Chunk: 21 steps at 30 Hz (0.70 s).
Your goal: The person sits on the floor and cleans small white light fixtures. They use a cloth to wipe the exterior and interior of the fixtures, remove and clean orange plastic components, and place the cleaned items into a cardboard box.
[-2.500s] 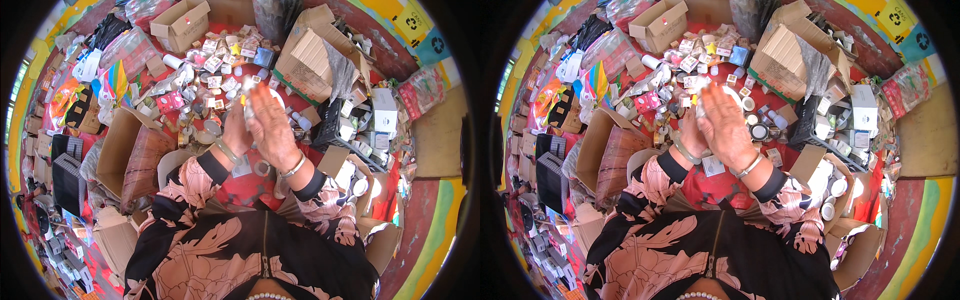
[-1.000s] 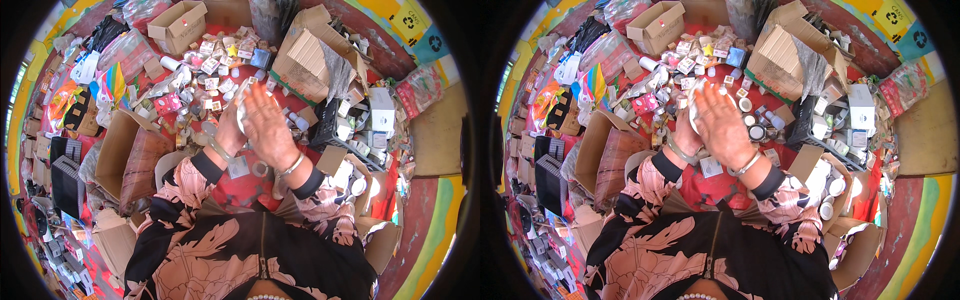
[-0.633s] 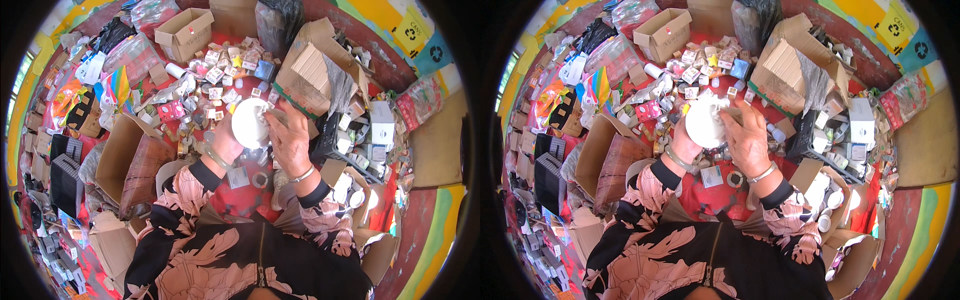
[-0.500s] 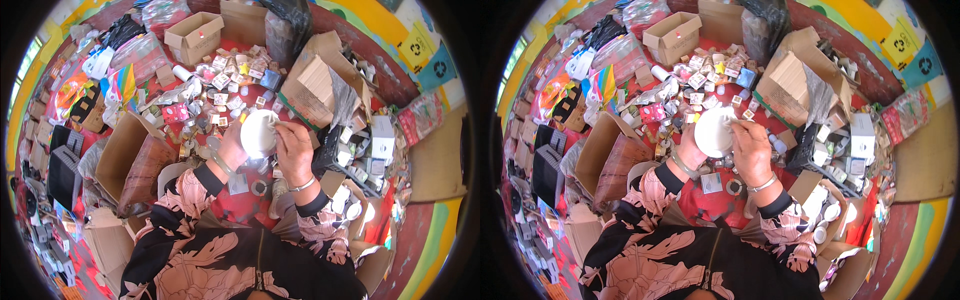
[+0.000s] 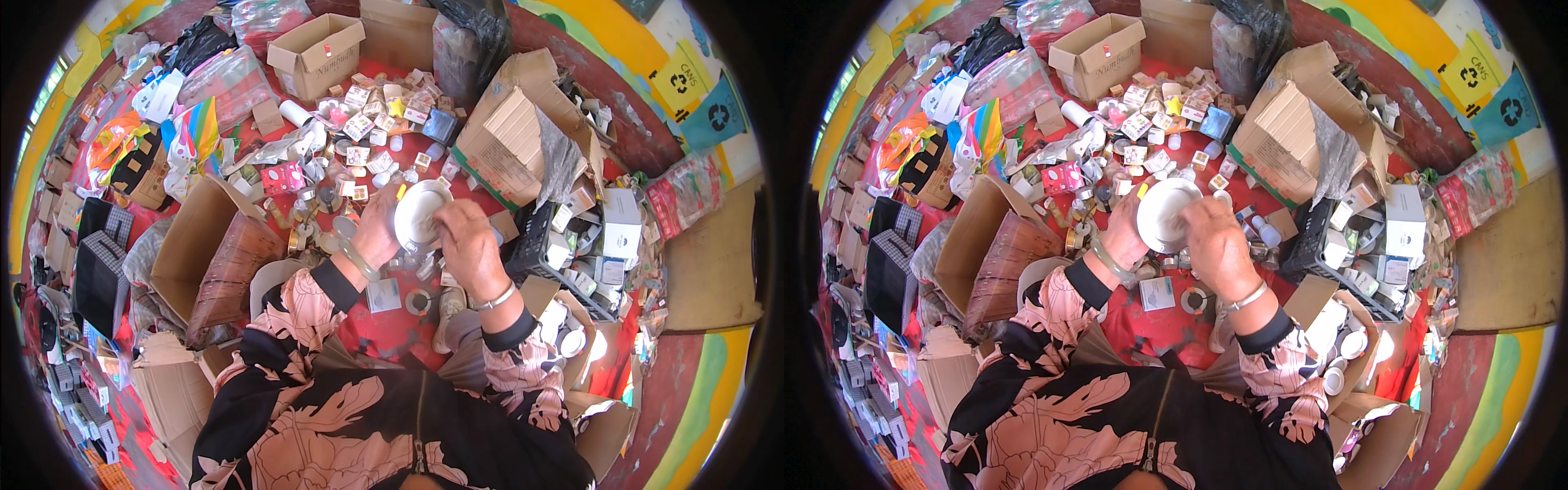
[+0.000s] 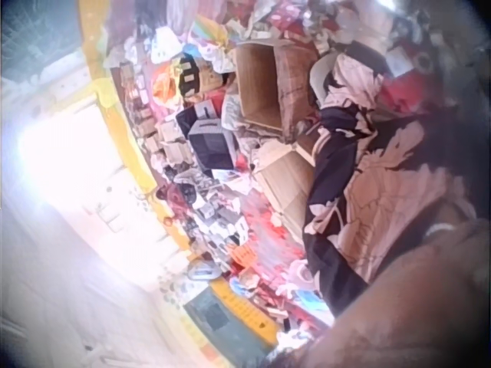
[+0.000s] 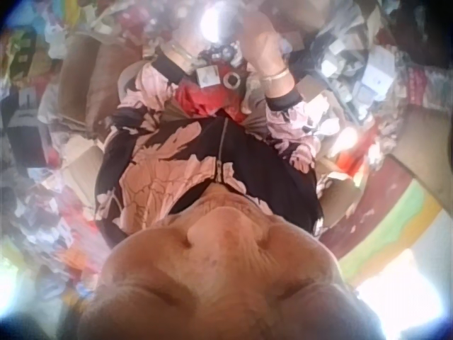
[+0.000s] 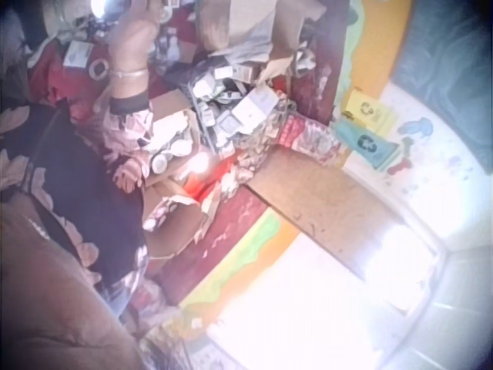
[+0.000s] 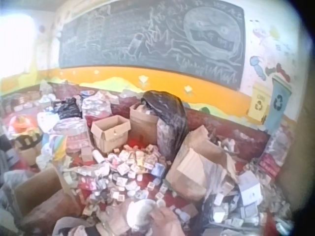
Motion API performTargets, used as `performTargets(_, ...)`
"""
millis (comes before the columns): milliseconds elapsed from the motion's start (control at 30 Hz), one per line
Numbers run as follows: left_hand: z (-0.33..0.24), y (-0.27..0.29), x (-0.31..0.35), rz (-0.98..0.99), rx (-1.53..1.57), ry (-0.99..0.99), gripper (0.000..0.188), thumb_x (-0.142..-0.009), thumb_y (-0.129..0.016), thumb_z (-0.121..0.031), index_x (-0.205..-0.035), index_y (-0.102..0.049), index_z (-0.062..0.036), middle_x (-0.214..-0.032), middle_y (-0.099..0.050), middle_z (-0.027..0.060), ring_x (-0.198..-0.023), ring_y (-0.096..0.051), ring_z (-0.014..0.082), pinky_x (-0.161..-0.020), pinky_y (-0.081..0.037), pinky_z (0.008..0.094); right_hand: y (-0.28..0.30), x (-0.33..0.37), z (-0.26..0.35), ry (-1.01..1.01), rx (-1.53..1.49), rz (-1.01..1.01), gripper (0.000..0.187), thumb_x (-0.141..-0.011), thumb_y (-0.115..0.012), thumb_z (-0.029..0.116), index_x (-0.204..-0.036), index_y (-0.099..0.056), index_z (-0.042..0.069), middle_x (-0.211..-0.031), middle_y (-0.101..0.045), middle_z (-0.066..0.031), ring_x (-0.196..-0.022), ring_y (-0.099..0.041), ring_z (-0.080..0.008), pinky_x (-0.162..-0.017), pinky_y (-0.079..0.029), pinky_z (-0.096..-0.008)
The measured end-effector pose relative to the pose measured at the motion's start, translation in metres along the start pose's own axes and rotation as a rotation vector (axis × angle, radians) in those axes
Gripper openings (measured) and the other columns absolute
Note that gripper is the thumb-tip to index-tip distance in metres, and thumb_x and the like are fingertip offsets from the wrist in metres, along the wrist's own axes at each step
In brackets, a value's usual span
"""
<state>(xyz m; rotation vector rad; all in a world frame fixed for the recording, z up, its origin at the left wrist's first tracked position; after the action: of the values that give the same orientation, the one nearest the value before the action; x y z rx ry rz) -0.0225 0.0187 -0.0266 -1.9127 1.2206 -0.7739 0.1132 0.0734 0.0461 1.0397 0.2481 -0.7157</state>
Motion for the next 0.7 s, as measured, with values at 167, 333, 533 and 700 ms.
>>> performTargets(167, -0.008, -0.007, 0.012, 0.097, -1.024, -0.38, 0.025, -0.089, -0.049, -0.013, -0.11, -0.052, -0.0001, -0.103, -0.06, 0.0098, -0.092, -0.06, 0.0174, -0.077, -0.05, 0.0301, 0.021, -0.007, -0.016, -0.184, -0.04, -0.416, 0.018, -0.072, -0.059, -0.007, -0.087, -0.055, 0.002, -0.085, -0.056, -0.0127, -0.079, -0.057, -0.0279, -0.069, -0.047, -0.0335)
performTargets(333, -0.005, -0.029, 0.019, 0.161, -1.135, -0.356, 0.024, -0.09, -0.044, -0.012, -0.11, -0.052, 0.0002, -0.1, -0.058, 0.0087, -0.088, -0.058, 0.0156, -0.076, -0.048, 0.0279, 0.009, -0.009, -0.014, -0.304, -0.184, -0.335, 0.018, -0.074, -0.056, -0.008, -0.089, -0.057, 0.002, -0.086, -0.057, -0.0125, -0.078, -0.058, -0.0277, -0.068, -0.047, -0.0326)
performTargets(533, 0.003, -0.02, 0.017, 0.126, -1.306, -0.358, 0.026, -0.092, -0.043, -0.015, -0.111, -0.052, -0.0001, -0.102, -0.059, 0.0102, -0.089, -0.059, 0.0163, -0.077, -0.048, 0.0298, -0.011, -0.003, 0.01, -0.126, -0.183, -0.351, 0.024, -0.068, -0.059, -0.01, -0.089, -0.057, 0.003, -0.092, -0.057, -0.011, -0.088, -0.056, -0.0262, -0.079, -0.045, -0.0332)
performTargets(700, 0.012, 0.014, -0.003, 0.091, -0.788, -0.241, 0.02, -0.087, -0.051, -0.012, -0.103, -0.055, 0.0002, -0.097, -0.063, 0.0119, -0.087, -0.062, 0.0198, -0.074, -0.05, 0.0315, -0.024, 0.012, 0.032, 0.039, -0.137, -0.142, 0.03, -0.061, -0.06, -0.011, -0.086, -0.059, 0.005, -0.091, -0.056, -0.0096, -0.086, -0.055, -0.0285, -0.077, -0.046, -0.0349)
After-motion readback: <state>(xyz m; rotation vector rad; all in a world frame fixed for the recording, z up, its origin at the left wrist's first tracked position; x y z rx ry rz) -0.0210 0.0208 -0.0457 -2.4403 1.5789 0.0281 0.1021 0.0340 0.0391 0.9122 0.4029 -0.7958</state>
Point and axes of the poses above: each hand's wrist, its own x-axis away from the middle knuckle, its own y-axis out of the back of the hand, z = x × y, the point moved 2 cm from there along -x, towards the middle knuckle
